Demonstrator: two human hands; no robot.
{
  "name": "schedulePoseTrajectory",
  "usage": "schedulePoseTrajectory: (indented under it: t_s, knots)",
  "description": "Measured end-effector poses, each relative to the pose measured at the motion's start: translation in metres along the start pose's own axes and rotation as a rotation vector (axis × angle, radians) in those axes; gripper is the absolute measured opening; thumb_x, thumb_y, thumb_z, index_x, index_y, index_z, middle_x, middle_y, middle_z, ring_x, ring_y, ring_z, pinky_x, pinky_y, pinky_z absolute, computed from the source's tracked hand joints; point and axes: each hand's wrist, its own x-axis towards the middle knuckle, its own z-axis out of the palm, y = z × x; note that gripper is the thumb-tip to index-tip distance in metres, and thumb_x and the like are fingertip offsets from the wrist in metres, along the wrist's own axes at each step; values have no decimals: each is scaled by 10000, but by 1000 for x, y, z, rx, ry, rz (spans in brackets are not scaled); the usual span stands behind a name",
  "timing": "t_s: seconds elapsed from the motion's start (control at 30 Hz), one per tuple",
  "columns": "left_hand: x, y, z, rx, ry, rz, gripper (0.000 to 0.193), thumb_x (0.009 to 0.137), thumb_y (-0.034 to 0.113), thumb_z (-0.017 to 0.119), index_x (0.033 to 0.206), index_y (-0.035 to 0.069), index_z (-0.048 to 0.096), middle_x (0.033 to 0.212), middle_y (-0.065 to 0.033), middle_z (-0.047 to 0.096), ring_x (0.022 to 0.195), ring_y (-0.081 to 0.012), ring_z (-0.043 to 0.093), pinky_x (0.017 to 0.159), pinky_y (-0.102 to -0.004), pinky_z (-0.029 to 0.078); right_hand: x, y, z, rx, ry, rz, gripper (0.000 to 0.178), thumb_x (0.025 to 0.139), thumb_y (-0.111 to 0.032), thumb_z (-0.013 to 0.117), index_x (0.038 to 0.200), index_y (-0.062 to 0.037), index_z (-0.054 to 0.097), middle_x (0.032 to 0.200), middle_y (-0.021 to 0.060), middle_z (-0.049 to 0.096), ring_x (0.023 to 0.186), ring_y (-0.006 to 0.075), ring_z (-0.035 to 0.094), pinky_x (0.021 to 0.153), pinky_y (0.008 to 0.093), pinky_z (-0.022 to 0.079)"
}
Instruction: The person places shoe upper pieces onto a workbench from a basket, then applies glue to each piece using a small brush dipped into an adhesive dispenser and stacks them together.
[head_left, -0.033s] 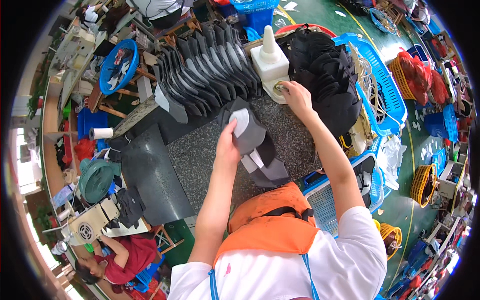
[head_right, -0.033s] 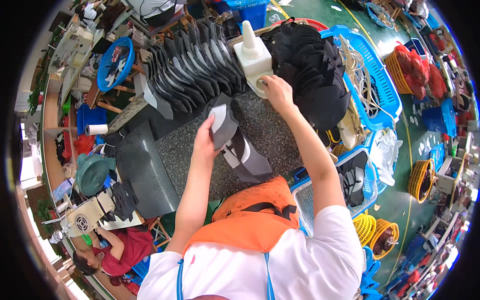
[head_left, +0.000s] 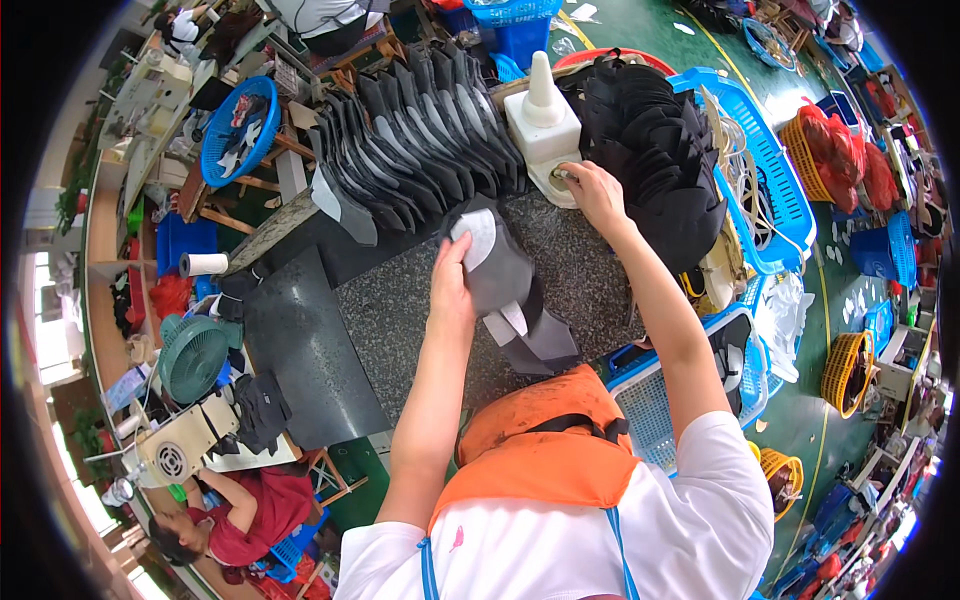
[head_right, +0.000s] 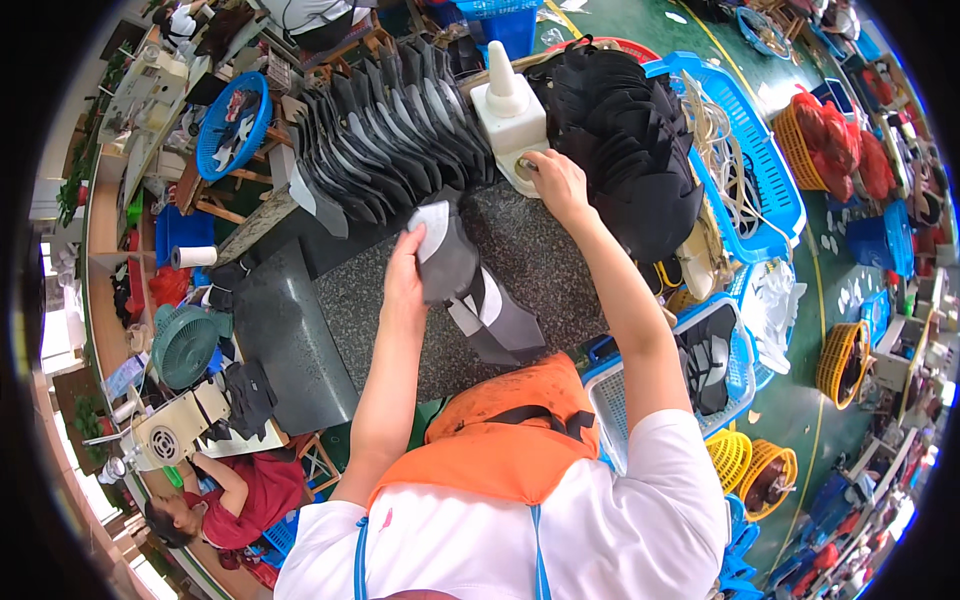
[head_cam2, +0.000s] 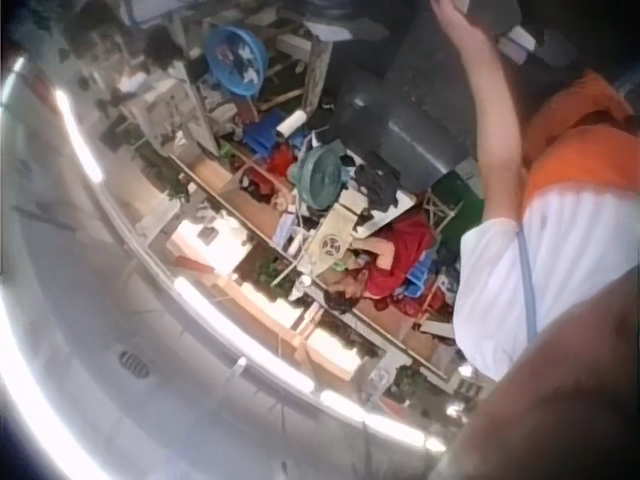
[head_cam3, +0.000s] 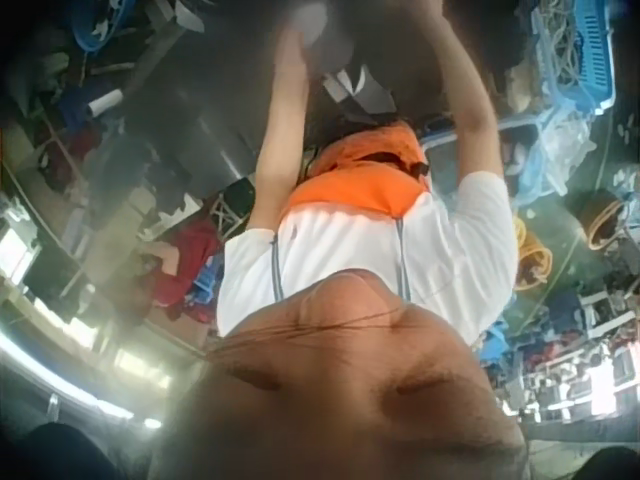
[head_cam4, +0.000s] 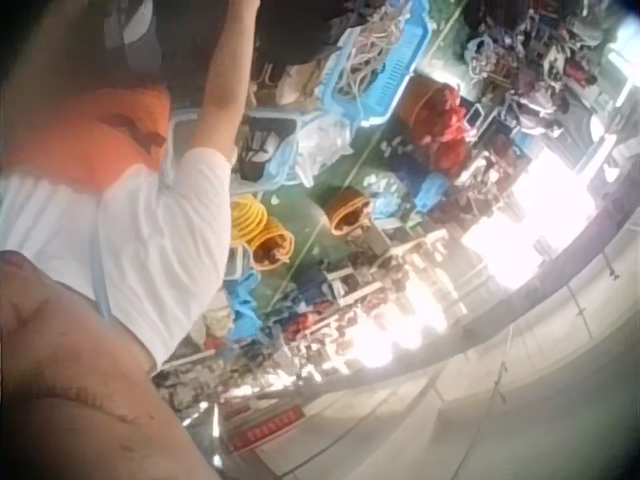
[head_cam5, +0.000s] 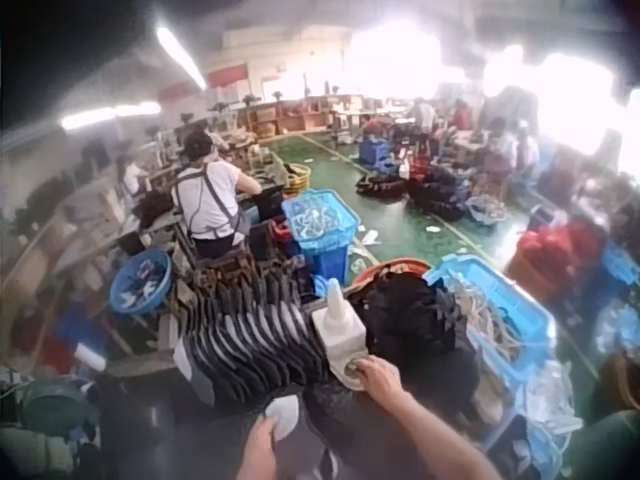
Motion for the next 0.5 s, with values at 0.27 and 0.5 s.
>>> schedulePoseTrajectory:
  t_s: [0.27,0.5]
  knots:
    - [-43,-70,-60,-5,74,158,323,827,22,541,1133,46,440,1057,-72,549,1008,-188,533,901,-346,422,-23,1,-17,-164,110,-2,219,752,-59,585,965,-93,623,771,101,594,708,240,614,609,340,484]
    - [-30,-88,-98,-51,-39,-138,163,864,90,538,1012,34,498,954,-71,605,867,-194,612,783,-354,512,-43,-77,5,701,-731,366,150,788,-96,595,903,-13,644,770,122,642,639,174,633,604,326,497]
